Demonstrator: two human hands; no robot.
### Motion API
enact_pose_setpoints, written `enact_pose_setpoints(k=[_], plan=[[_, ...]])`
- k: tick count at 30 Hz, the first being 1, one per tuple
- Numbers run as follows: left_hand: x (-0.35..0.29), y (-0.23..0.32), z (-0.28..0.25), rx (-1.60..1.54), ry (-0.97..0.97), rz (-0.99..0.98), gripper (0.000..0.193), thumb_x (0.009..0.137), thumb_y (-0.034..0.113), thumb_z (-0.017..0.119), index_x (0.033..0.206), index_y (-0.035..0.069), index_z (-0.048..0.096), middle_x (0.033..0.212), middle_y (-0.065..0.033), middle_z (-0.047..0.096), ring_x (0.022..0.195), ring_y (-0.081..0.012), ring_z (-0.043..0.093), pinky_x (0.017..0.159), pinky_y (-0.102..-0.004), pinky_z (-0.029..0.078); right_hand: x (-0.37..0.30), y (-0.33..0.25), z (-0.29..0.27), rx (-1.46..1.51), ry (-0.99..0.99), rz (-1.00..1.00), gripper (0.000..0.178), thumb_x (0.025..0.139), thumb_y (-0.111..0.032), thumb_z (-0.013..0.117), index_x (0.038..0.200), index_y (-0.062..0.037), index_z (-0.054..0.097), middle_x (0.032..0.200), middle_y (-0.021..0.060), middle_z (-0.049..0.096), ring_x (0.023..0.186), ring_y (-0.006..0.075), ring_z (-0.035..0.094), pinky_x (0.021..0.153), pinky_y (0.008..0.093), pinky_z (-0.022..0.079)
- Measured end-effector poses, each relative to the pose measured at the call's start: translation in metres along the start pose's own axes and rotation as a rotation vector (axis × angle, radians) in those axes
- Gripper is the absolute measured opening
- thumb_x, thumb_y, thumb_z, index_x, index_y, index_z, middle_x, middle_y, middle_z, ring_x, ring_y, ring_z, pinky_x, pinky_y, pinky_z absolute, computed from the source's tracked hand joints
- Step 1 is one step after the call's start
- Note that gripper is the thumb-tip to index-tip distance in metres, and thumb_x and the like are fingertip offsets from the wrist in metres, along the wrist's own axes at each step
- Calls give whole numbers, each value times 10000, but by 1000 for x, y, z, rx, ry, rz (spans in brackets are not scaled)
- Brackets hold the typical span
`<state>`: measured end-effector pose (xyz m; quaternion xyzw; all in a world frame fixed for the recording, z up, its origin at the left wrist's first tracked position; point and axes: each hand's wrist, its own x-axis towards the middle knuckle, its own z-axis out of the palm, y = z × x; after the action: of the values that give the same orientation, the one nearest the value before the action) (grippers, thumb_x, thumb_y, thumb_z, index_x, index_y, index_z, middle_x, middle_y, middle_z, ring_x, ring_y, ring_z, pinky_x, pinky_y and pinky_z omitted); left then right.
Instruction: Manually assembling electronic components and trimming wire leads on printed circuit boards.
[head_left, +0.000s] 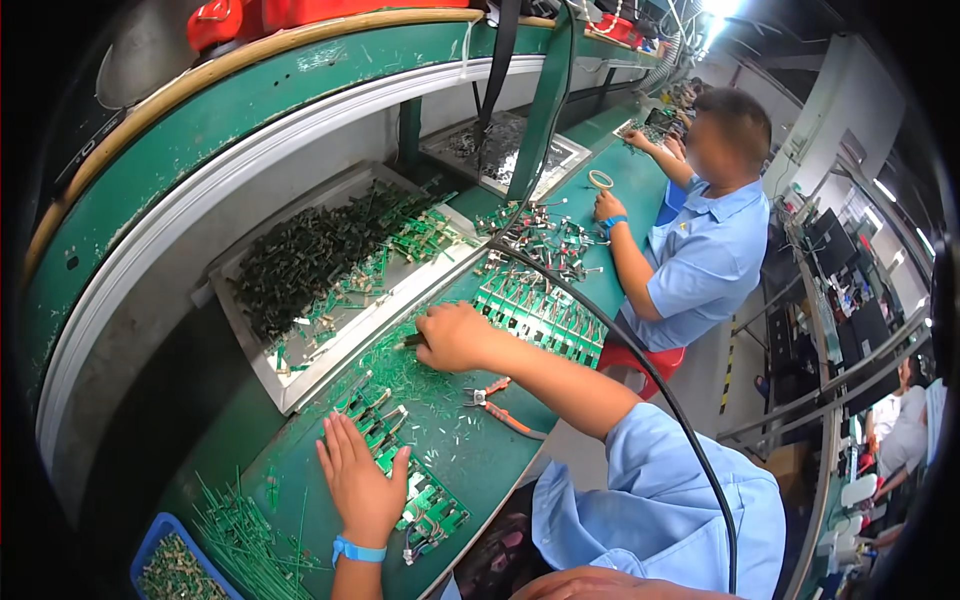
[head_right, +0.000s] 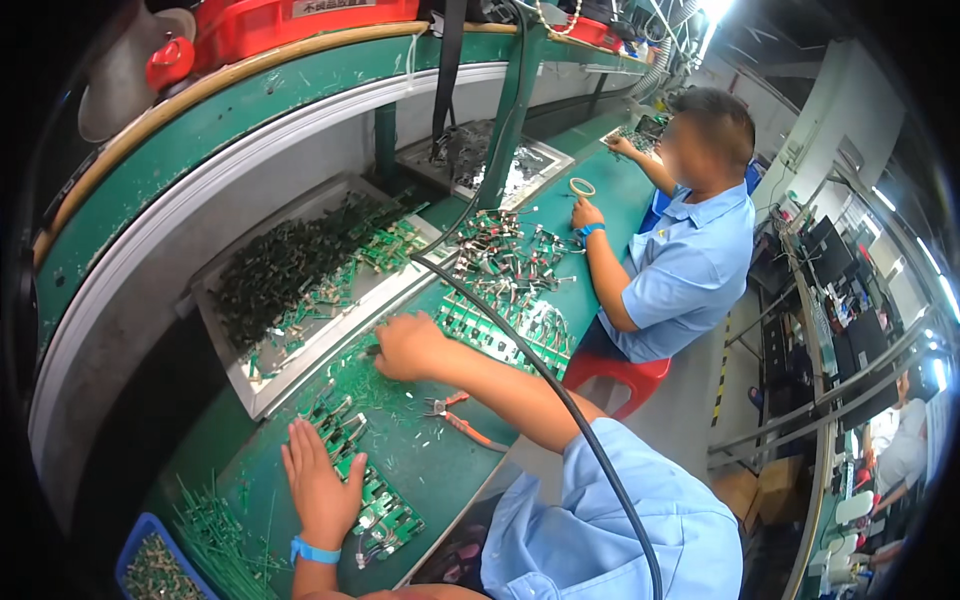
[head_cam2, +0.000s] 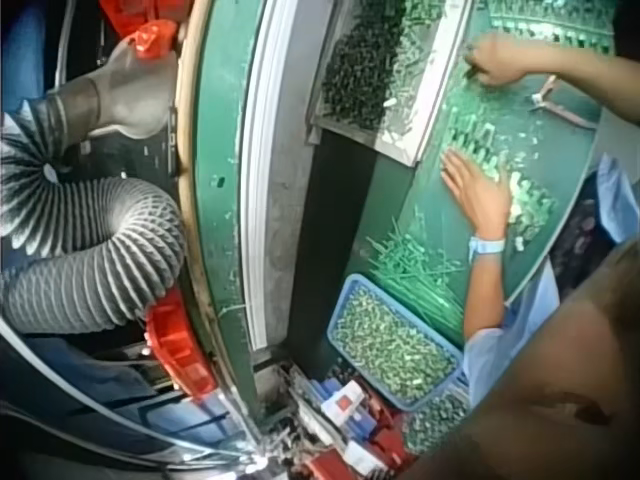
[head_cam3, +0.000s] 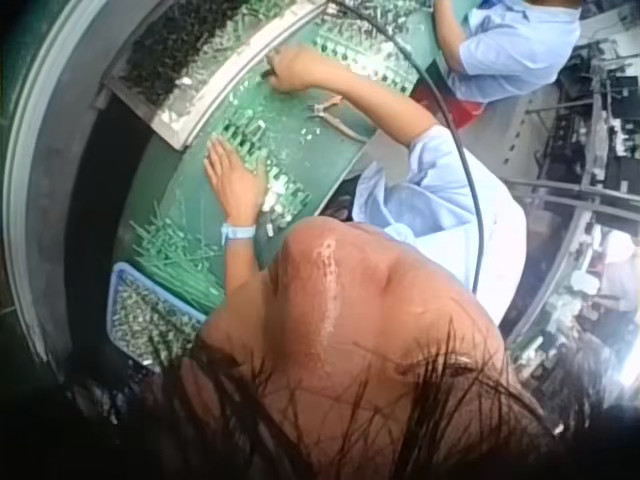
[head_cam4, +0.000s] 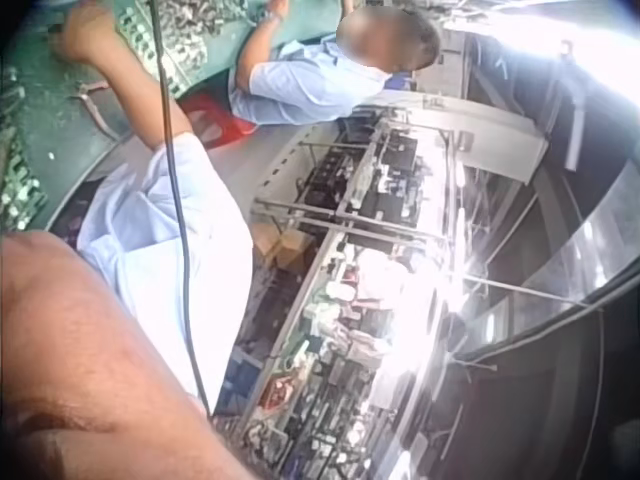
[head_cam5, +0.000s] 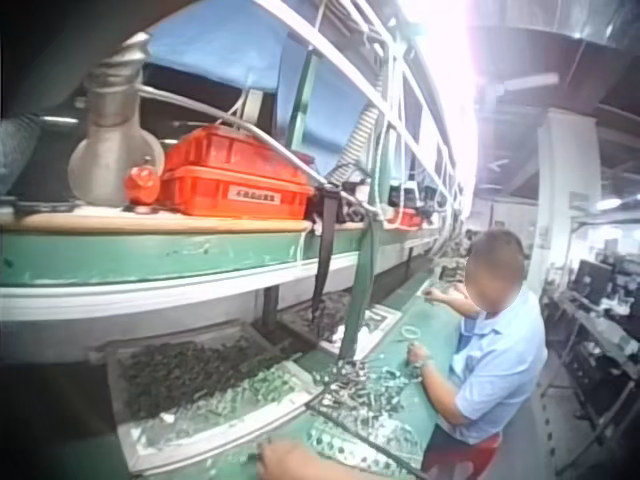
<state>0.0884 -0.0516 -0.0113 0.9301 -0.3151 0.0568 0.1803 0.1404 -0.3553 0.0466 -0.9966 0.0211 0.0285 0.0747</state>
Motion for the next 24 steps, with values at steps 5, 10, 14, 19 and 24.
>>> enact_pose_setpoints(k=[5, 10, 14, 19, 24], plan=[[-1, -1, 0, -26, -26, -25, 934, 1066, 420, 660, 1688, -164, 280, 1780, -374, 295, 1690, -486, 264, 1396, -597, 154, -40, -12, 46, 182, 404, -312, 216, 979, -223, 688, 953, -15, 741, 884, 162, 774, 773, 410, 708, 744, 490, 591], [-12, -4, 0, -25, -28, -51, 778, 1077, 203, 584, 1690, -165, 279, 1789, -368, 285, 1690, -498, 256, 1391, -594, 184, -86, -60, 42, 698, -386, -270, 312, 1077, -328, 684, 965, -41, 736, 771, 78, 721, 669, 262, 635, 679, 418, 550], [13, 6, 5, -117, 39, -7, 732, 1066, 160, 580, 1680, -154, 333, 1776, -343, 339, 1687, -472, 282, 1385, -578, 222, -86, -63, 65, 885, -317, -91, 322, 1104, -302, 685, 893, -58, 687, 700, 35, 667, 599, 165, 581, 568, 342, 497], [-3, 2, 7, -143, 86, -85, 723, 1069, 165, 588, 1674, -147, 345, 1784, -342, 319, 1696, -461, 265, 1378, -583, 239, -85, -73, 56, 1240, -606, 77, 308, 1098, -252, 699, 850, -76, 649, 653, 6, 634, 562, 82, 536, 507, 255, 415], [-7, 1, 16, -182, 85, -96, 731, 1068, 161, 594, 1675, -152, 333, 1784, -346, 311, 1703, -460, 246, 1379, -586, 237, -82, -70, 62, 1286, -604, 100, 245, 1086, -199, 696, 893, -49, 680, 673, -1, 633, 571, 71, 529, 510, 243, 402]])
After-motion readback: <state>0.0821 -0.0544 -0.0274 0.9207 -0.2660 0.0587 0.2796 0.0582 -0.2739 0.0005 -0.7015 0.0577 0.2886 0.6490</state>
